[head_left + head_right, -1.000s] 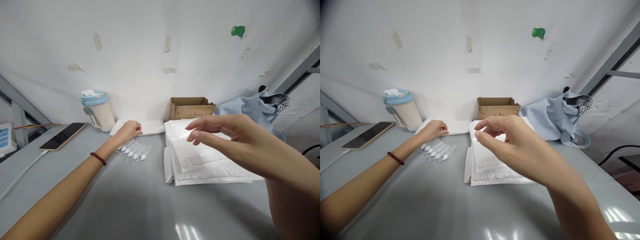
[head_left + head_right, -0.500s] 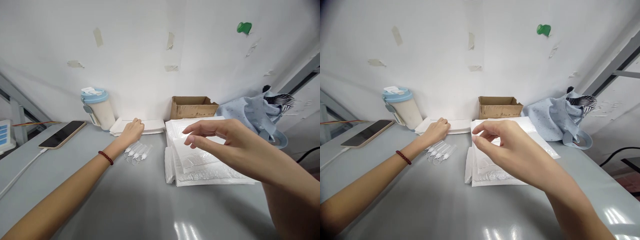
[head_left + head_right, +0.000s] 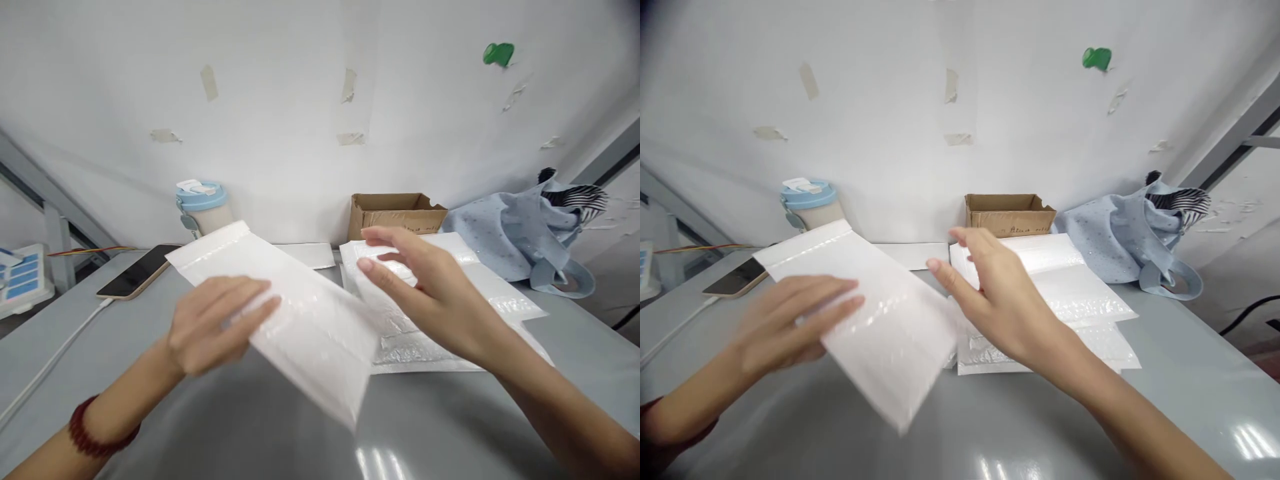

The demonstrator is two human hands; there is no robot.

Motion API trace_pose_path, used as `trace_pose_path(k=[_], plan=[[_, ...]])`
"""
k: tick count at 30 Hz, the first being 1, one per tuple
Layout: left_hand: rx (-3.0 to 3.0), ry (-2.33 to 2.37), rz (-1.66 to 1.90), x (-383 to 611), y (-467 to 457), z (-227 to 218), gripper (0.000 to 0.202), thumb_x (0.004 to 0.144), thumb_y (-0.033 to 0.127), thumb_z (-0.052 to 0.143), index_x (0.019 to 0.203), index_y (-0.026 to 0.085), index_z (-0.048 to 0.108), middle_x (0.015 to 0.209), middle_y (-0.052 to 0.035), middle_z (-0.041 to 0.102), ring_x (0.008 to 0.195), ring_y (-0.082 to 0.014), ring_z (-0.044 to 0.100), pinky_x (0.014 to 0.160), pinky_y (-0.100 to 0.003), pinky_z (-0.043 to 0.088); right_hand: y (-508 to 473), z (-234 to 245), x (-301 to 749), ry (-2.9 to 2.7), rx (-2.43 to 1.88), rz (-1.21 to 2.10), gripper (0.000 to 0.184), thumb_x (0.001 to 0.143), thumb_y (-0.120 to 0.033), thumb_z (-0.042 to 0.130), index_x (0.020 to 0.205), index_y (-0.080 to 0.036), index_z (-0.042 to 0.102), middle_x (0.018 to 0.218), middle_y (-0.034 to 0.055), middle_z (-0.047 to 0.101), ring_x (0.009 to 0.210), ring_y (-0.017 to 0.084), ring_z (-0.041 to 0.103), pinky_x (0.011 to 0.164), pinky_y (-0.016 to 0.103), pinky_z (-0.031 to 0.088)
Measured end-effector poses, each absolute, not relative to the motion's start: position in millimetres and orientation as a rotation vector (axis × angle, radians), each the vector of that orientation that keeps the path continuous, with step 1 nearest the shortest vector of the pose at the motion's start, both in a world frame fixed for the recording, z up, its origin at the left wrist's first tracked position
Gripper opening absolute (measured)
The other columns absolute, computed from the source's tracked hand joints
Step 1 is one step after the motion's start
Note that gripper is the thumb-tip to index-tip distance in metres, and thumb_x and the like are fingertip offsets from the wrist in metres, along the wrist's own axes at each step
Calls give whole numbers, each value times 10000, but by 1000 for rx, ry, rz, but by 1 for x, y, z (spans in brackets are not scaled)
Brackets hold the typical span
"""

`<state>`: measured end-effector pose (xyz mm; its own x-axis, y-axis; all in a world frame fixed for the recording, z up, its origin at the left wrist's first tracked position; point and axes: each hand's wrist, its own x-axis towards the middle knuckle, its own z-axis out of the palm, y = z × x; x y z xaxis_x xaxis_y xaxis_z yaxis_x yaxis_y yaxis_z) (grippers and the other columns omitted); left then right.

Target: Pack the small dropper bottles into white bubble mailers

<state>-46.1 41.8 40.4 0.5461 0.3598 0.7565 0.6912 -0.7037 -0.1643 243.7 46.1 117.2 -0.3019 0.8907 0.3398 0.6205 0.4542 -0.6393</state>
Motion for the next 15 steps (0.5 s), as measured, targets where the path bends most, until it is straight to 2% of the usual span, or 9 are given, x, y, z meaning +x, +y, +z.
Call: trace_pose_path(k=[2, 4, 6, 9, 11, 13, 15], plan=[[-2304, -607, -879, -42, 17, 37, 274, 892, 156, 487, 1108, 236, 636, 1107, -72, 682, 1017, -210, 621, 847, -343, 493, 46, 107, 234, -2047, -1237, 886, 572, 851, -497, 575, 1334, -211, 463, 1255, 100, 579, 1050, 233, 601, 821, 378, 515], [-2310, -546, -849, -39, 5, 35, 286, 899, 127, 460, 1126, 181, 625, 1135, -107, 666, 1045, -217, 618, 846, -342, 497, 46, 98, 225, -2021, -1193, 1337, 630, 815, -448, 643, 1357, -205, 437, 1084, 76, 654, 932, 201, 644, 787, 359, 522], [-2331, -505, -802, -40, 4, 33, 305, 936, 232, 410, 1136, 136, 620, 1120, -140, 665, 1051, -245, 614, 815, -357, 511, 46, 92, 218, -1930, -1171, 1625, 617, 815, -355, 654, 1366, -193, 430, 880, 29, 681, 788, 174, 659, 699, 327, 525], [-2365, -537, -829, -50, 16, 30, 495, 954, 451, 317, 1173, 106, 597, 1118, -175, 652, 1055, -286, 588, 801, -399, 519, 44, 88, 213, -1872, -1159, 1642, 501, 837, -252, 601, 1325, -208, 495, 824, 15, 687, 749, 169, 656, 673, 319, 520], [-2338, -726, -982, -56, 24, 33, 497, 948, 481, 308, 1183, 146, 591, 1169, -166, 628, 1092, -300, 553, 863, -453, 494, 43, 87, 212, -1923, -1141, 1586, 424, 848, -224, 570, 1272, -226, 556, 876, 24, 698, 774, 170, 655, 697, 323, 522], [-2236, -1139, -1167, -56, 32, 41, 437, 928, 460, 371, 1199, 189, 582, 1262, -141, 585, 1160, -318, 505, 939, -514, 441, 42, 87, 212, -1991, -1158, 1553, 386, 855, -212, 552, 1239, -234, 586, 884, 23, 700, 763, 165, 649, 696, 317, 522], [-2168, -1755, -1305, -55, 39, 55, 447, 865, 441, 495, 1241, 204, 555, 1308, -118, 567, 1169, -324, 516, 954, -521, 435, 41, 87, 213, -2058, -1189, 1510, 368, 860, -200, 538, 1223, -230, 597, 870, 21, 697, 753, 161, 643, 696, 313, 522]])
